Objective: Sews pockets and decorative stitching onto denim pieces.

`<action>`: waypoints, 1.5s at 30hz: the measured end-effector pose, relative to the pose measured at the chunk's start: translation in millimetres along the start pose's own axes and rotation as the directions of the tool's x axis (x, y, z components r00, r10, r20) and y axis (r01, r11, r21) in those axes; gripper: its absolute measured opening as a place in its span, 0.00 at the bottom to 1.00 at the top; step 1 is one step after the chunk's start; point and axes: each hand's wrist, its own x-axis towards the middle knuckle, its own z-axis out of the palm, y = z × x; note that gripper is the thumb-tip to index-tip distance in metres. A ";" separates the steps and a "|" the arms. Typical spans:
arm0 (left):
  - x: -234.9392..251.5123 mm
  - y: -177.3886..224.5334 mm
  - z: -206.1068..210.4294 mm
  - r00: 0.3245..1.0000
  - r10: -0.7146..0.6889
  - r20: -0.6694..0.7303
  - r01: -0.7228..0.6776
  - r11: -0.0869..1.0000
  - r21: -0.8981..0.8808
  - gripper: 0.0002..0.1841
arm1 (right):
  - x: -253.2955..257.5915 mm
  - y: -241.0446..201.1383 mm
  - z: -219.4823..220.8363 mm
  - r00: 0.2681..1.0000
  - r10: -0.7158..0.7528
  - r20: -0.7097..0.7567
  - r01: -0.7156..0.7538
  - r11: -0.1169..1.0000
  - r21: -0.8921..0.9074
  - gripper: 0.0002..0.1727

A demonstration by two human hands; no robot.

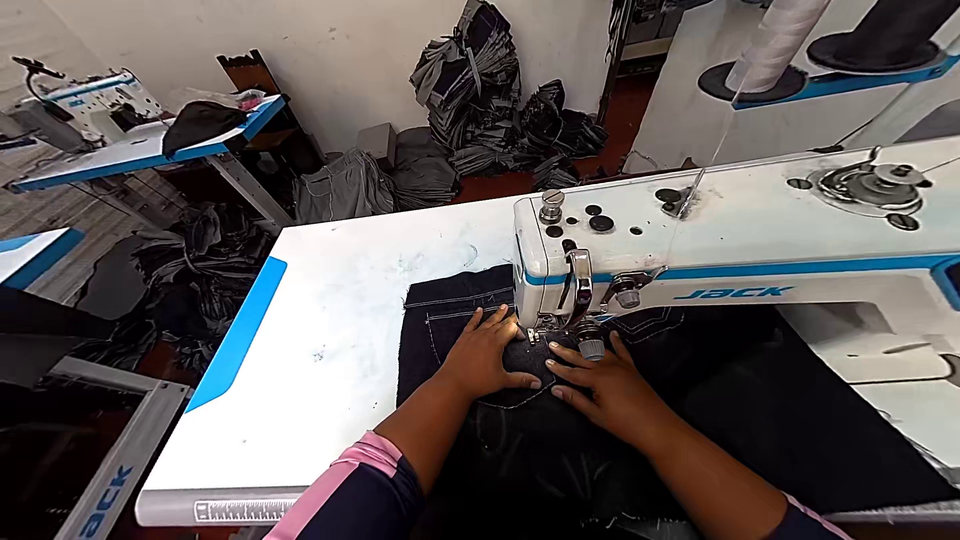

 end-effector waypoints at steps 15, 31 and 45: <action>36.8 -22.0 -35.0 0.978 0.075 0.194 -0.108 0.980 0.164 0.47 | 51.0 11.7 -27.6 0.981 0.103 0.163 -0.103 0.995 -0.005 0.22; 1.5 -0.9 -3.1 0.989 -0.118 0.090 0.101 0.979 0.175 0.39 | -47.1 31.6 -11.0 0.967 -0.045 -0.252 -0.063 0.912 -0.406 0.32; -17.4 51.2 8.3 0.904 -0.406 0.138 0.365 0.897 0.250 0.32 | -23.8 -47.3 -4.5 0.964 0.151 0.219 -0.135 0.987 -0.088 0.34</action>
